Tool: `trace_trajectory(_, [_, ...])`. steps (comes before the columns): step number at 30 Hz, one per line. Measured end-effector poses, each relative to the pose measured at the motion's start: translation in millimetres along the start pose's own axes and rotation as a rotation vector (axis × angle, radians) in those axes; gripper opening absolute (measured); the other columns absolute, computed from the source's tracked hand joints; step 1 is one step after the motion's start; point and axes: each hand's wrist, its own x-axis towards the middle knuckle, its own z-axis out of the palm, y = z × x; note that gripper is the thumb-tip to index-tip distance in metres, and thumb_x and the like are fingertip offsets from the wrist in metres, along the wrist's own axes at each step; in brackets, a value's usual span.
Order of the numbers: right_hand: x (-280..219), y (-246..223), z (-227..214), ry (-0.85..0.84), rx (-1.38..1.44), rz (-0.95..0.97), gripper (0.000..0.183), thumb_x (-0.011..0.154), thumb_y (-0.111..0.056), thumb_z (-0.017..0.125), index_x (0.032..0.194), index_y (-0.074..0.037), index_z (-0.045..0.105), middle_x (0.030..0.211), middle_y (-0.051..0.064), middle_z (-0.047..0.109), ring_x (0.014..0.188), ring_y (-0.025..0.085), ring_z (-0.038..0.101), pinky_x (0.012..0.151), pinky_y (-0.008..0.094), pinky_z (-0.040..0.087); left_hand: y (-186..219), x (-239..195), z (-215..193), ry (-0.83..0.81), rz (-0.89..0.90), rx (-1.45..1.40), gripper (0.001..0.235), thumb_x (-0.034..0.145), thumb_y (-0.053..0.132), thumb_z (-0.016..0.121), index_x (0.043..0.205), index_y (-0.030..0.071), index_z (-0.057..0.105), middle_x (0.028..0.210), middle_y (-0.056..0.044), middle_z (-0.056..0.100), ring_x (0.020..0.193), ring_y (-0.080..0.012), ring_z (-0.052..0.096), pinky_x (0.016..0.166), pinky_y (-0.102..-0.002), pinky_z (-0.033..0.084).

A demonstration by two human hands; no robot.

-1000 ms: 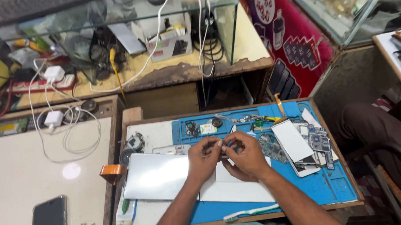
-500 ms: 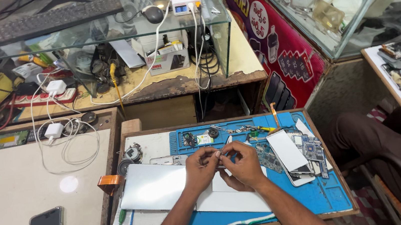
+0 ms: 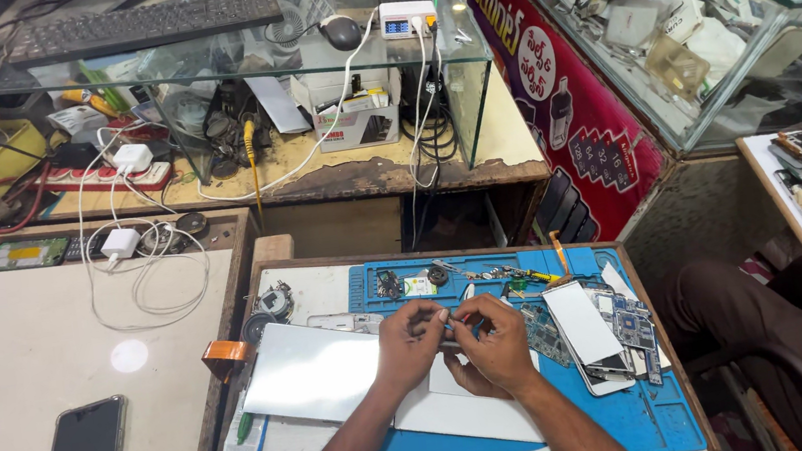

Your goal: The person handles a small electronic component, peels off an orange adhesive strip, and manipulates a white flexible ribbon cable. They then use a toothbrush to clean the surface of a white rectangular panel on the workbench.

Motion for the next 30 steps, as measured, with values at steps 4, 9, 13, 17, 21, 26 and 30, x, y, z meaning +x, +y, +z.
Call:
trace_trajectory(4, [0,1,0,0.004,-0.018,0.075,0.008,0.081,-0.002,0.075,0.088,-0.004,0.071,0.082,0.003,0.069,0.067,0.006,0.061,0.049,0.023,0.044,-1,0,0,0.055,-0.034,0.025,0.016,0.097,0.014,0.068,0.104,0.0,0.068,0.086,-0.007,0.076,0.079,-0.0118,0.077,0.066,-0.026,0.065])
trace_trajectory(9, [-1,4,1,-0.003,0.094,0.216,0.011,0.084,-0.002,0.073,0.093,-0.003,0.067,0.082,0.003,0.067,0.06,0.006,0.054,0.048,0.023,0.038,4,0,1,0.068,-0.021,0.077,0.015,0.096,0.014,0.07,0.105,0.002,0.071,0.088,-0.005,0.076,0.076,-0.0099,0.075,0.061,-0.025,0.063])
trace_trajectory(13, [0,5,0,-0.012,0.114,0.122,0.008,0.088,0.001,0.069,0.095,-0.002,0.07,0.088,0.003,0.063,0.066,0.004,0.059,0.055,0.021,0.047,11,-3,2,0.064,0.057,0.208,0.016,0.094,0.013,0.072,0.105,0.002,0.074,0.083,-0.007,0.078,0.072,-0.0098,0.075,0.06,-0.024,0.06])
trace_trajectory(17, [1,3,0,-0.015,0.058,0.123,0.008,0.089,-0.001,0.07,0.096,-0.002,0.075,0.088,0.004,0.064,0.065,0.006,0.06,0.055,0.022,0.049,20,-4,4,0.091,0.136,0.243,0.02,0.092,0.012,0.072,0.11,0.002,0.074,0.086,-0.007,0.078,0.072,-0.0091,0.074,0.062,-0.023,0.058])
trace_trajectory(21, [2,0,1,-0.028,-0.003,0.18,0.013,0.086,-0.002,0.074,0.098,-0.002,0.078,0.089,0.005,0.069,0.066,0.009,0.059,0.057,0.024,0.05,25,-5,4,0.082,0.086,0.214,0.024,0.093,0.011,0.068,0.116,0.004,0.072,0.084,-0.006,0.076,0.069,-0.0096,0.072,0.061,-0.023,0.057])
trace_trajectory(26, [3,-3,2,-0.048,-0.04,0.206,0.017,0.085,-0.005,0.076,0.101,-0.003,0.078,0.092,0.007,0.073,0.073,0.011,0.065,0.06,0.024,0.053,25,-6,3,0.075,0.146,0.247,0.024,0.095,0.01,0.066,0.117,0.005,0.076,0.094,-0.008,0.073,0.074,-0.0112,0.072,0.062,-0.024,0.057])
trace_trajectory(30, [3,-2,1,0.001,-0.06,0.038,0.015,0.086,-0.006,0.074,0.1,-0.002,0.078,0.111,0.009,0.073,0.089,0.013,0.071,0.067,0.024,0.056,24,-5,4,0.098,0.164,0.298,0.021,0.095,0.01,0.067,0.113,0.005,0.076,0.095,-0.008,0.074,0.076,-0.0121,0.074,0.062,-0.024,0.058])
